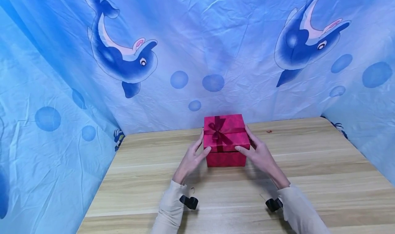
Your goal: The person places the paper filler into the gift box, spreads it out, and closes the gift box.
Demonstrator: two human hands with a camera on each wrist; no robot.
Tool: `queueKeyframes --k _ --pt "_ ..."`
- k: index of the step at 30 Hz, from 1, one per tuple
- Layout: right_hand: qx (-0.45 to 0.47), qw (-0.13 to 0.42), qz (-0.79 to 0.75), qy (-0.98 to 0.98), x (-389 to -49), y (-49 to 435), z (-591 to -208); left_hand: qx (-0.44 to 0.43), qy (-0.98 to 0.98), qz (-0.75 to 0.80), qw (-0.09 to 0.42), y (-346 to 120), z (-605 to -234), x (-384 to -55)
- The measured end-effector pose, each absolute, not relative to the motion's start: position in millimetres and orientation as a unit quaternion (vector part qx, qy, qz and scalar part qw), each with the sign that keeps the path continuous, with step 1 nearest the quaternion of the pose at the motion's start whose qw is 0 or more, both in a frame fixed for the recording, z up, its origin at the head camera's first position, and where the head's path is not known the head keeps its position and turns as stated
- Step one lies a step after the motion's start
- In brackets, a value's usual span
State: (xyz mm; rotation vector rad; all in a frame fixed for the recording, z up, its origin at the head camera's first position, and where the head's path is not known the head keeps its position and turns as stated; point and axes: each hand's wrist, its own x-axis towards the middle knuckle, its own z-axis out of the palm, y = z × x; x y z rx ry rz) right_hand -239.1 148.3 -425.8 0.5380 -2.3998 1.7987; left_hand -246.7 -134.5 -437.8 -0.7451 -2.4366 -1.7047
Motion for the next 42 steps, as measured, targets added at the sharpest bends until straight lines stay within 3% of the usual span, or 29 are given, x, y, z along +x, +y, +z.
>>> queueKeyframes --k 42 --pt "0.158 0.013 0.596 -0.788 -240 150 -454 -0.208 -0.821 -0.531 -0.014 -139 -457 -246"
